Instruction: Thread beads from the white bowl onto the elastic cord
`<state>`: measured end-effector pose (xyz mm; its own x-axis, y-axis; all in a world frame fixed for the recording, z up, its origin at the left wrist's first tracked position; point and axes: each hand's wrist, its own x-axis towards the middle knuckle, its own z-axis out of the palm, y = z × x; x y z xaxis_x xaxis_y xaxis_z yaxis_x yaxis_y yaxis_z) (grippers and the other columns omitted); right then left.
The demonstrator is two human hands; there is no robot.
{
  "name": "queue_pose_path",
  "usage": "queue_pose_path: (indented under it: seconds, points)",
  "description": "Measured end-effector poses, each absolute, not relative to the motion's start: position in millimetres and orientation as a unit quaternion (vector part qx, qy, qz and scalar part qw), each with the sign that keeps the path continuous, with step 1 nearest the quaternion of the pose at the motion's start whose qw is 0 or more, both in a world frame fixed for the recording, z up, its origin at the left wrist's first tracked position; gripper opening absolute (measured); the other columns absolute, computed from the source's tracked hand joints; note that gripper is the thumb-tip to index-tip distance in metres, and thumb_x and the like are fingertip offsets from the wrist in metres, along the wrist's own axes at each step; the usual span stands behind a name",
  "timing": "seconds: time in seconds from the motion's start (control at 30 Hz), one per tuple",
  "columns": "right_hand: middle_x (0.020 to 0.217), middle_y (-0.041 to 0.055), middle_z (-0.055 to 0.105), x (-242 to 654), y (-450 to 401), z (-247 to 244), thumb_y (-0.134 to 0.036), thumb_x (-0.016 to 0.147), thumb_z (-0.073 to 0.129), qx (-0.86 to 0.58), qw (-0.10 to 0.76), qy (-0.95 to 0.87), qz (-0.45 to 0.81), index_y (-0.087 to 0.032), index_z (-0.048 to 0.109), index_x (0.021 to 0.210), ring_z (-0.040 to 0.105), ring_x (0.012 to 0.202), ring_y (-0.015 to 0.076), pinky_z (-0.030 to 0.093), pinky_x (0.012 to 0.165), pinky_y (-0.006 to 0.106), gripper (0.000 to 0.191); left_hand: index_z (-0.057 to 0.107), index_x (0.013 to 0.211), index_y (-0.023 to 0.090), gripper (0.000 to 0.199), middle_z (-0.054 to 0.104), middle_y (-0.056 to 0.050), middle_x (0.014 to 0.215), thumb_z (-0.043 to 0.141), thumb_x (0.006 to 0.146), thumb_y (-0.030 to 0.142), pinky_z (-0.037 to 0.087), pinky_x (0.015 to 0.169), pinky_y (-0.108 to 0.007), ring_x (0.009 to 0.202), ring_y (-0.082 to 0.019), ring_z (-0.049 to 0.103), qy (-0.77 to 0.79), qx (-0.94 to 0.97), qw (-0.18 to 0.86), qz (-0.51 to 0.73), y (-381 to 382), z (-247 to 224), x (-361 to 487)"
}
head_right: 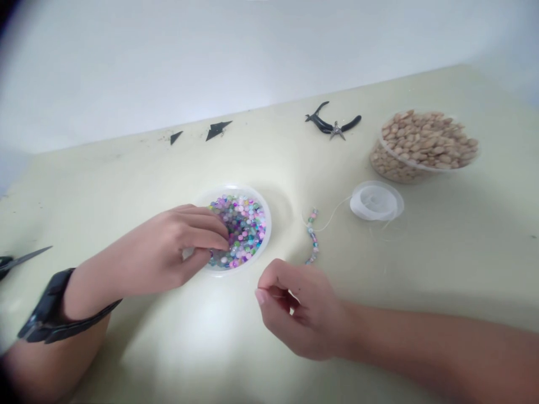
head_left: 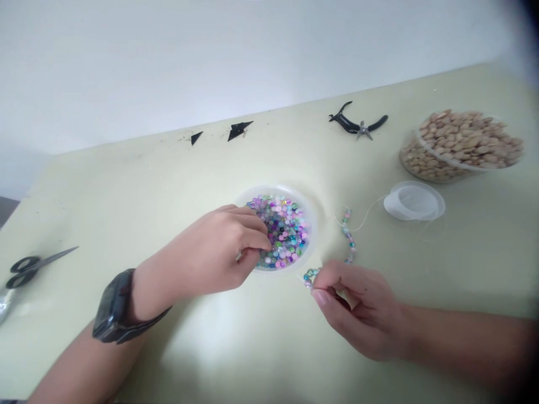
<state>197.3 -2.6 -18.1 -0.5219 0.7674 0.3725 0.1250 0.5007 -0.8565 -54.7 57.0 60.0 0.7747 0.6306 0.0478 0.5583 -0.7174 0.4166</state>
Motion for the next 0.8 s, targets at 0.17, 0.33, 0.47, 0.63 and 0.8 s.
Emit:
queue_pose_path:
  seconds: [0.17, 0.33, 0.47, 0.63, 0.8]
  points:
    - [0.061, -0.0071, 0.043, 196.9, -2.5, -17.4, -0.007, 0.094, 0.051, -0.289, 0.395, -0.772, 0.406, -0.021, 0.046, 0.086, 0.037, 0.05, 0.0046, 0.032, 0.047, 0.016, 0.016, 0.059, 0.065, 0.019, 0.026, 0.067, -0.002, 0.075, 0.049, 0.083, 0.005, 0.052, 0.081, -0.035, 0.08, -0.019, 0.064, 0.342, 0.918, 0.197, 0.031, 55.2, 56.0, -48.9]
    - [0.061, -0.0073, 0.043, 196.7, -2.1, -15.8, -0.008, 0.094, 0.049, -0.288, 0.403, -0.771, 0.401, -0.02, 0.046, 0.085, 0.038, 0.05, 0.0044, 0.033, 0.048, 0.015, 0.016, 0.048, 0.063, 0.018, 0.022, 0.062, -0.001, 0.073, 0.046, 0.084, 0.009, 0.048, 0.078, -0.036, 0.075, -0.019, 0.059, 0.36, 0.908, 0.212, -0.019, 52.6, 57.2, -47.0]
    - [0.062, -0.0072, 0.043, 196.3, -1.4, -17.1, -0.008, 0.095, 0.049, -0.287, 0.402, -0.77, 0.404, -0.02, 0.046, 0.086, 0.038, 0.051, 0.0045, 0.033, 0.048, 0.015, 0.016, 0.045, 0.065, 0.019, 0.023, 0.062, -0.001, 0.075, 0.041, 0.088, 0.012, 0.049, 0.083, -0.038, 0.079, -0.02, 0.061, 0.354, 0.911, 0.208, -0.038, 51.1, 55.6, -46.7]
    - [0.062, -0.0073, 0.043, 195.9, -1.1, -17.9, -0.007, 0.094, 0.049, -0.286, 0.404, -0.768, 0.407, -0.02, 0.046, 0.086, 0.037, 0.051, 0.0043, 0.033, 0.048, 0.015, 0.016, 0.048, 0.068, 0.019, 0.024, 0.066, -0.002, 0.081, 0.039, 0.09, 0.015, 0.051, 0.087, -0.04, 0.085, -0.022, 0.066, 0.359, 0.911, 0.193, -0.059, 49.3, 52.5, -47.3]
    - [0.062, -0.0072, 0.044, 196.0, -1.3, -16.2, -0.007, 0.094, 0.049, -0.289, 0.406, -0.769, 0.399, -0.02, 0.047, 0.085, 0.038, 0.05, 0.0043, 0.033, 0.047, 0.015, 0.016, 0.056, 0.073, 0.019, 0.027, 0.071, -0.002, 0.089, 0.037, 0.093, 0.016, 0.051, 0.093, -0.042, 0.094, -0.023, 0.069, 0.358, 0.912, 0.193, -0.058, 48.9, 52.7, -48.3]
